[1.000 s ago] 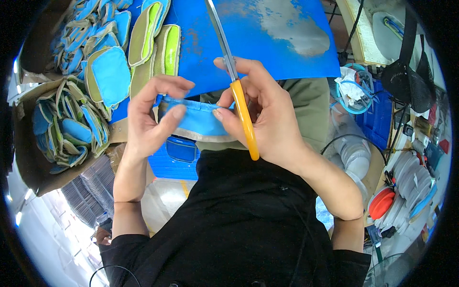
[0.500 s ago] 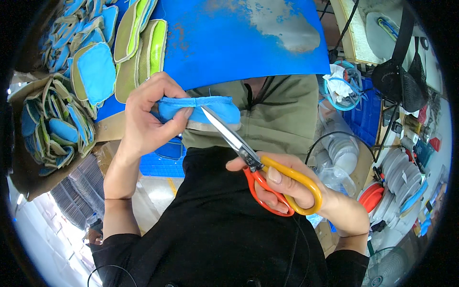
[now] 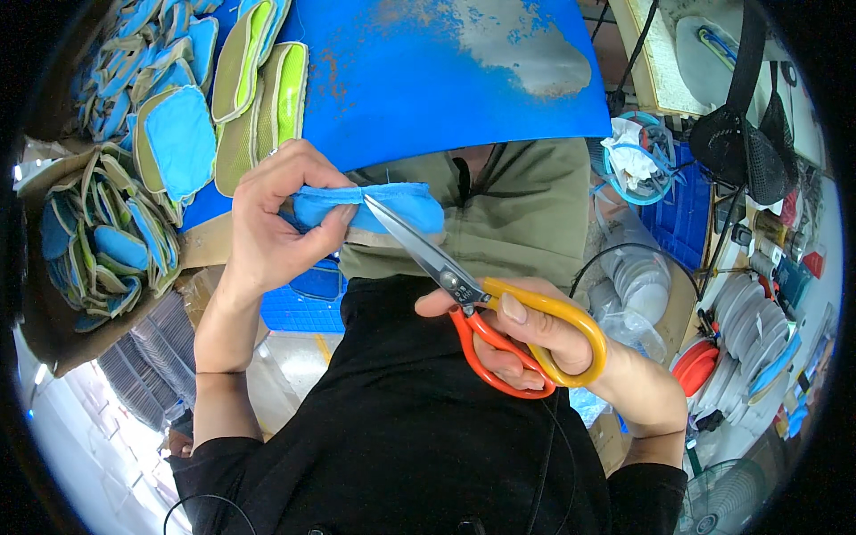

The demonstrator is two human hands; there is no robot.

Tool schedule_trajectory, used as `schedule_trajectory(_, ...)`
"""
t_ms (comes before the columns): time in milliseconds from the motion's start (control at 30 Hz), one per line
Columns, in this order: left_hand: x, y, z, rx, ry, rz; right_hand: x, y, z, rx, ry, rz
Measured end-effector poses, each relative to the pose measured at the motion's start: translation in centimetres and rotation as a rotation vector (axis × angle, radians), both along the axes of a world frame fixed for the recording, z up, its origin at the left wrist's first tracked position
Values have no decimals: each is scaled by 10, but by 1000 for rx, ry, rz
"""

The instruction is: The person inserts a blue foam insert into a green mesh mask pocket. They then use a sewing machine to stitch the edges of the mask. Finally, they use scissors to trim excess threads from the finished product.

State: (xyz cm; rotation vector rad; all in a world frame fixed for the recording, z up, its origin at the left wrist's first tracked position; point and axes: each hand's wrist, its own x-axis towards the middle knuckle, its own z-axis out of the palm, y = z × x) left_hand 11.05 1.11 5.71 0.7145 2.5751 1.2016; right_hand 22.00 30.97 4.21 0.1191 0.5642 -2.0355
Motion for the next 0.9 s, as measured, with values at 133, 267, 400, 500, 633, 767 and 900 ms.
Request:
schedule_trajectory(133,1,0,0,12,-19,11,1,-1,-4,-32,13,-4)
schedule_trajectory(267,0,1,-1,27,-1,-14,-1,-5,-4,-68,33,-7)
schedule_trajectory(400,1,4,0,58,3,9,0,-5,-6,-50,1,33)
schedule_trajectory(500,2,2,-1,44,23,-14,-4,-6,-8,-7,25,93)
schedule_trajectory(633,0,2,-3,48,24,-44,-6,-4,-5,124,103,103)
schedule_trajectory(767,-2,-3,-3,41,-3,-58,-4,4,7,361,384,59)
schedule_trajectory(900,-3,-8,-7,117,-68,-21,-12,20,-9,471,417,-610)
